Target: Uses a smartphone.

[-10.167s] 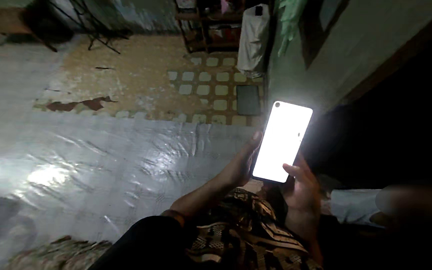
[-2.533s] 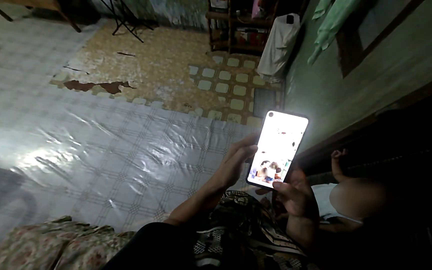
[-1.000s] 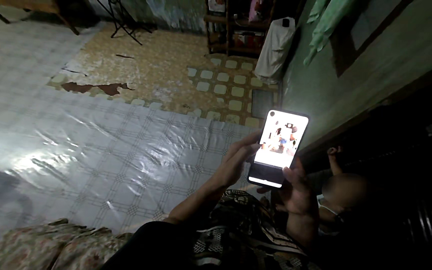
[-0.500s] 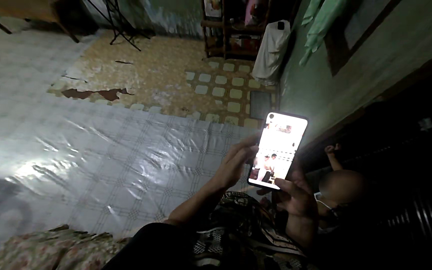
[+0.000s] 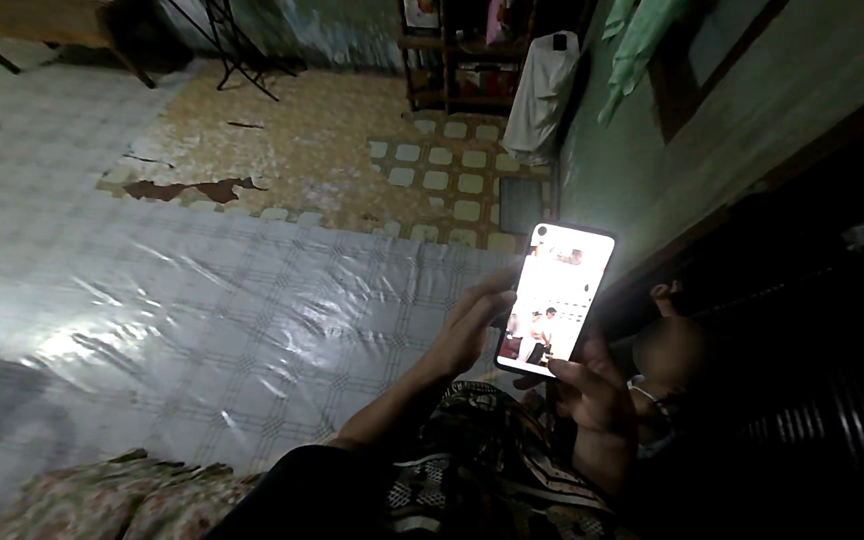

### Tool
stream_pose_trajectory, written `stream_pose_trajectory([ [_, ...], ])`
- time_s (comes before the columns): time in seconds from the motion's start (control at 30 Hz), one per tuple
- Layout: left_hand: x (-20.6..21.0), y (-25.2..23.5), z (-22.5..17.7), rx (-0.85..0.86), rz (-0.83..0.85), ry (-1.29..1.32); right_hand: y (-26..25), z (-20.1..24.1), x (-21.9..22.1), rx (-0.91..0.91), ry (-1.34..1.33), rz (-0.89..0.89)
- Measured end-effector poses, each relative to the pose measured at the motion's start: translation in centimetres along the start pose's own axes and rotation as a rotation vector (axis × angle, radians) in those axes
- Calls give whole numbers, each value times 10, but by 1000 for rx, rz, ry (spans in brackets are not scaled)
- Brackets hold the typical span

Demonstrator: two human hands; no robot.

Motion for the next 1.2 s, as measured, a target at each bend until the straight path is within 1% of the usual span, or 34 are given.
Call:
stream_pose_trajectory([
  [0.27, 1, 1, -1, 15, 21, -13, 0, 1, -1, -17, -3, 24],
  [0.43, 0, 1, -1, -1, -5, -24, -1, 3, 2, -18, -6, 43],
  [0.67, 0, 0, -2, 15, 13, 24, -1, 4, 4, -27, 5, 31],
  [0.77, 0, 0, 2, 1, 5, 68, -2, 6, 7, -32, 1, 58],
  [0.87, 4, 0, 9, -20, 6, 125, -3, 6, 9, -31, 38, 65],
  [1.0, 12, 3, 9, 3, 13, 163, -6, 5, 12, -82, 90, 118],
  [1.07, 13, 5, 8, -11, 0, 186, -7, 4, 14, -88, 109, 101],
  [1.2, 11, 6, 5, -18, -19, 231, -13, 8, 17, -191, 270, 87],
])
Point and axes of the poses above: each hand's wrist, its own y-axis away from the middle knuckle, its own x-axis out of the palm, z = x × y, the point moved 8 cm from there along -y, towards the middle knuckle, and after that the axes turned 12 degrees about -x, right-handed, at the moved point
